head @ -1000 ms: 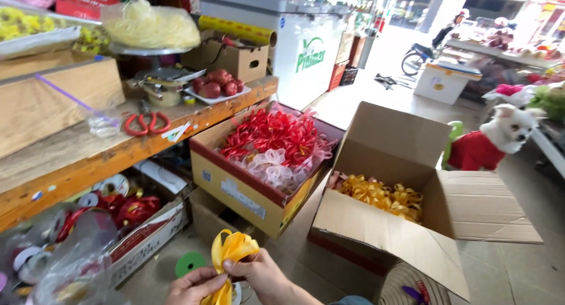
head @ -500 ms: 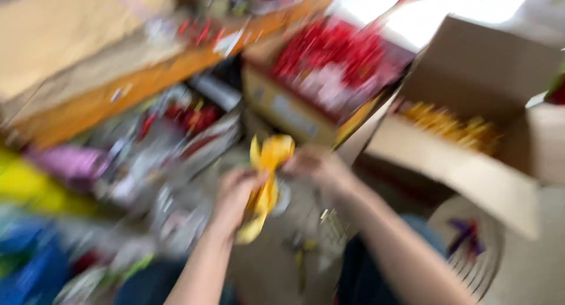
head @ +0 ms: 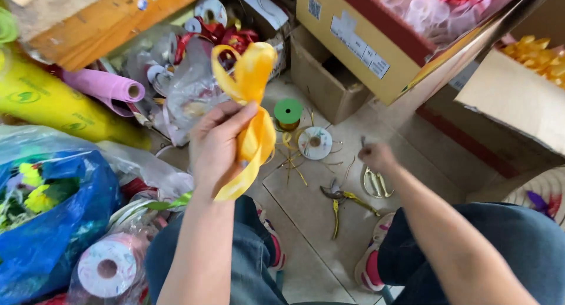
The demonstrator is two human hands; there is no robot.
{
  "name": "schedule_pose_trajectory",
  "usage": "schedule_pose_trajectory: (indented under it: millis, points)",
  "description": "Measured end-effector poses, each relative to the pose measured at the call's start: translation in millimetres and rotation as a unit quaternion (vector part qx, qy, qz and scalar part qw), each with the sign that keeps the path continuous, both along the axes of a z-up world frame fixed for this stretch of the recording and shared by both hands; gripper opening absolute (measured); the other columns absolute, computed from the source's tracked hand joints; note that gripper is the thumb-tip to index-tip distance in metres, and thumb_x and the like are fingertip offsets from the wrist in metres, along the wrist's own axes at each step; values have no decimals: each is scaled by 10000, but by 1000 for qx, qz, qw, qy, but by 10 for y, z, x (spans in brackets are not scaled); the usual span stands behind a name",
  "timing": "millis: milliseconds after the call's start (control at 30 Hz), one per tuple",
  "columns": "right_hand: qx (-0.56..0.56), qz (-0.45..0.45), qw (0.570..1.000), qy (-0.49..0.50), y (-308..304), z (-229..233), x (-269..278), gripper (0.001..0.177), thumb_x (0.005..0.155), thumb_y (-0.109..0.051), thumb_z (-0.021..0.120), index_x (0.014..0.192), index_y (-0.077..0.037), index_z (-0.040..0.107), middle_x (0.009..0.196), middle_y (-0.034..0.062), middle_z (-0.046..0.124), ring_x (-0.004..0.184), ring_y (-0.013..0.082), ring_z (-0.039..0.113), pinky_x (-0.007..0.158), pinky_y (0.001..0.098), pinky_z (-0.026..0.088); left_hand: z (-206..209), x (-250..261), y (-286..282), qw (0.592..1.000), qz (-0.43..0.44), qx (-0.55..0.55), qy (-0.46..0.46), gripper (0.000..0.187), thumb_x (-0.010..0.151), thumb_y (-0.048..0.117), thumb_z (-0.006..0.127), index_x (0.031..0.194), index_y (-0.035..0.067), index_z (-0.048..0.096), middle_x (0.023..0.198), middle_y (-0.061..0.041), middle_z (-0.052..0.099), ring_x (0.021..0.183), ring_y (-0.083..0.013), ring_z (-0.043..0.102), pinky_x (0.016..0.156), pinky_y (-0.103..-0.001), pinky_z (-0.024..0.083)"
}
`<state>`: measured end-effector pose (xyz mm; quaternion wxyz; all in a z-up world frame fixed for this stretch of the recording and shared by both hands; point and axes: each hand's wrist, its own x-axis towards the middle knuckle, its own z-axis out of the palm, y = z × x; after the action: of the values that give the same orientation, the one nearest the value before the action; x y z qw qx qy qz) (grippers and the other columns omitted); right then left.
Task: Making a decorative bow from yellow ribbon by folding and looping it.
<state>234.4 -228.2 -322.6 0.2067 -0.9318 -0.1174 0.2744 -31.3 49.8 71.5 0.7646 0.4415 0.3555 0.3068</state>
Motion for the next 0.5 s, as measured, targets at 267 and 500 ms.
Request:
schedule_pose_trajectory:
  millis: [267, 500]
  points:
    - [-47, -181, 979, 77, -331, -919, -1005, 238, 951, -304, 683, 1133, -213, 805, 1111, 38, 778, 1073, 264, 719, 866, 407, 579, -152, -158, 233, 999, 10, 17, 28, 132, 817, -21, 836, 794, 6, 709, 702, -110, 639, 666, -188, 665, 668, -294, 574]
    - [-97, -344, 928, 108, 399, -585, -1025, 319, 900, -447, 702, 1111, -215, 760, 1104, 36, 772, 1013, 319, 718, 850, 447, 537, -284, -195, 287, 997, 10, -33, 74, 85, 858, -59, 742, 892, -44, 665, 847, -234, 750, 719, -354, 761, 684, -407, 633]
